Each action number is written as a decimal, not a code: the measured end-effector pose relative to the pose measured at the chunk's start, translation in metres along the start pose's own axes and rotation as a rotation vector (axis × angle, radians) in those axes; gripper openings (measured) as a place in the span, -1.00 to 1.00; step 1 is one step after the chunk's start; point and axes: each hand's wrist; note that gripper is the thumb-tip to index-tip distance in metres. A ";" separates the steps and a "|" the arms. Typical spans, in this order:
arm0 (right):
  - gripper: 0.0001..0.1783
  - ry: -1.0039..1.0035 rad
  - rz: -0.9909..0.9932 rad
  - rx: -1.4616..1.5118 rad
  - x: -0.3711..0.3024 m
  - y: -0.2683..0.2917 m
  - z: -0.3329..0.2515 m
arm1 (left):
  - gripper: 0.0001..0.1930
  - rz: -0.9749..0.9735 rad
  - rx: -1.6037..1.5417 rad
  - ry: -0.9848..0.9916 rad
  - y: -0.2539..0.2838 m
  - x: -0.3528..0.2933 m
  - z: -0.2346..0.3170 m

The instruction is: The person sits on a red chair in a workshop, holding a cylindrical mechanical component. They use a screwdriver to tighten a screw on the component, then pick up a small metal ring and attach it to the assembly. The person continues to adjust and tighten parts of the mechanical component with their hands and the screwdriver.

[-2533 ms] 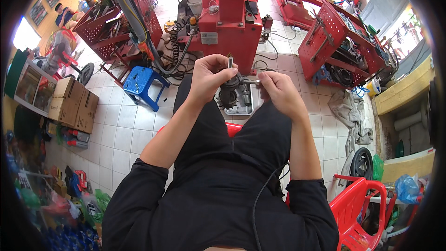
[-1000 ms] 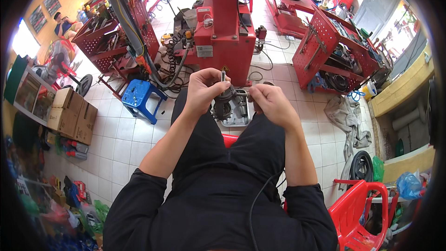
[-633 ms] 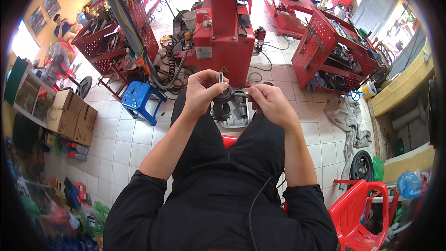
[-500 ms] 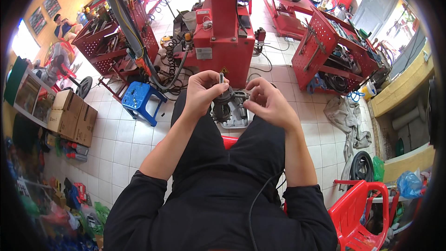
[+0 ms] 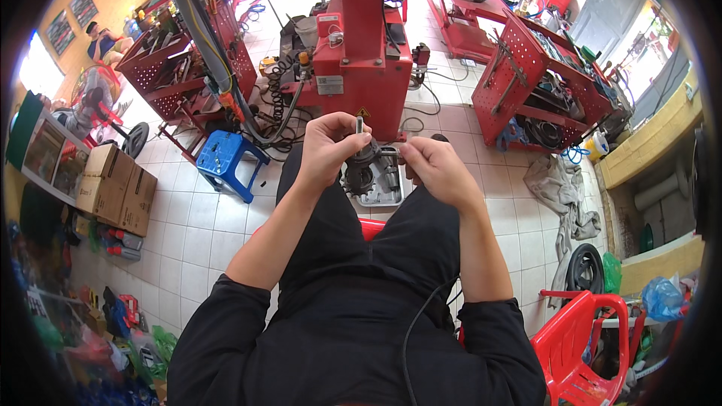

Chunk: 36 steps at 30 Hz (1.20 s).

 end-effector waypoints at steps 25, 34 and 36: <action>-0.73 0.121 0.077 -0.031 -0.004 -0.005 -0.004 | -0.92 -0.025 0.001 0.018 0.004 0.001 0.000; -0.79 0.104 0.068 0.004 -0.002 -0.005 0.001 | -0.91 -0.019 0.011 -0.008 -0.003 0.001 0.003; -0.77 0.147 0.071 -0.007 -0.003 -0.005 -0.003 | -0.92 -0.034 0.051 0.005 0.000 0.001 0.004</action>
Point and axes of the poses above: each hand's wrist, its own x-axis towards the middle knuckle, its own y-axis out of the back of the hand, z = x × y, and after that the axes turned 11 degrees about -x, right-handed
